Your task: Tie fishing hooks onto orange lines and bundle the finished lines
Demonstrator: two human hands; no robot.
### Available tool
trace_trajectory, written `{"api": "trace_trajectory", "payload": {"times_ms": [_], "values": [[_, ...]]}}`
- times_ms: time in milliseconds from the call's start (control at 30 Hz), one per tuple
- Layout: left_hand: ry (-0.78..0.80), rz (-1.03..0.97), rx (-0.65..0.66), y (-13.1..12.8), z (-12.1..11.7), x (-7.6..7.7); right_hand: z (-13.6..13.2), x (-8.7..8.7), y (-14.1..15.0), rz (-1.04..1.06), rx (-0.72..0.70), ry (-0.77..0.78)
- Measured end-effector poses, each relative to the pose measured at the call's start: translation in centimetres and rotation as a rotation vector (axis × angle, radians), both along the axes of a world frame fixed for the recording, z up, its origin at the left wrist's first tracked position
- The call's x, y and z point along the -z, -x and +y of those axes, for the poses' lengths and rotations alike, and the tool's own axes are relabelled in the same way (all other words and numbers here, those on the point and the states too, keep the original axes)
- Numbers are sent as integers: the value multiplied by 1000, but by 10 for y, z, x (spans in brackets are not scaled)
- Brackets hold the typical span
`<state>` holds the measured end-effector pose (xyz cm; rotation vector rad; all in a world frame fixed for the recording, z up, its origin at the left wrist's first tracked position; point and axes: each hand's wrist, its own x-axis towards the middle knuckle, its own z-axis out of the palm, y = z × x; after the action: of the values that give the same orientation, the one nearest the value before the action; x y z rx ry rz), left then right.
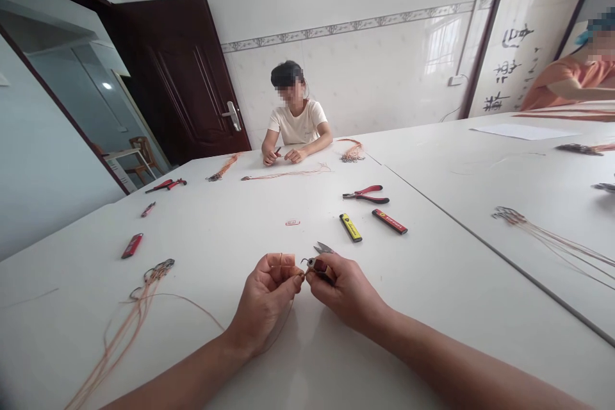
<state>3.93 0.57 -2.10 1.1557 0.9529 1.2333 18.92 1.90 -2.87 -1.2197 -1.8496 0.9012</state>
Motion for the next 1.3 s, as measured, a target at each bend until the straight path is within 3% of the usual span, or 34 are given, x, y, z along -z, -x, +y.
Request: {"api": "trace_trajectory", "payload": {"times_ms": [367,500,667,900,1300], "values": [[17,11,-140,6,7,-8,-3,-13,-6,226,-97,314],[31,0,-153,6,6,-9,-3,-16,-7,312,-150,363],[57,5,-117,4,3,-11,-4,-14,-6,310,-84,410],[80,15,-47,3,-1,-10,-4,-13,-6,269,-30,411],[58,11,-37,1,-1,-10,-4,-18,-4,162,-72,326]]}}
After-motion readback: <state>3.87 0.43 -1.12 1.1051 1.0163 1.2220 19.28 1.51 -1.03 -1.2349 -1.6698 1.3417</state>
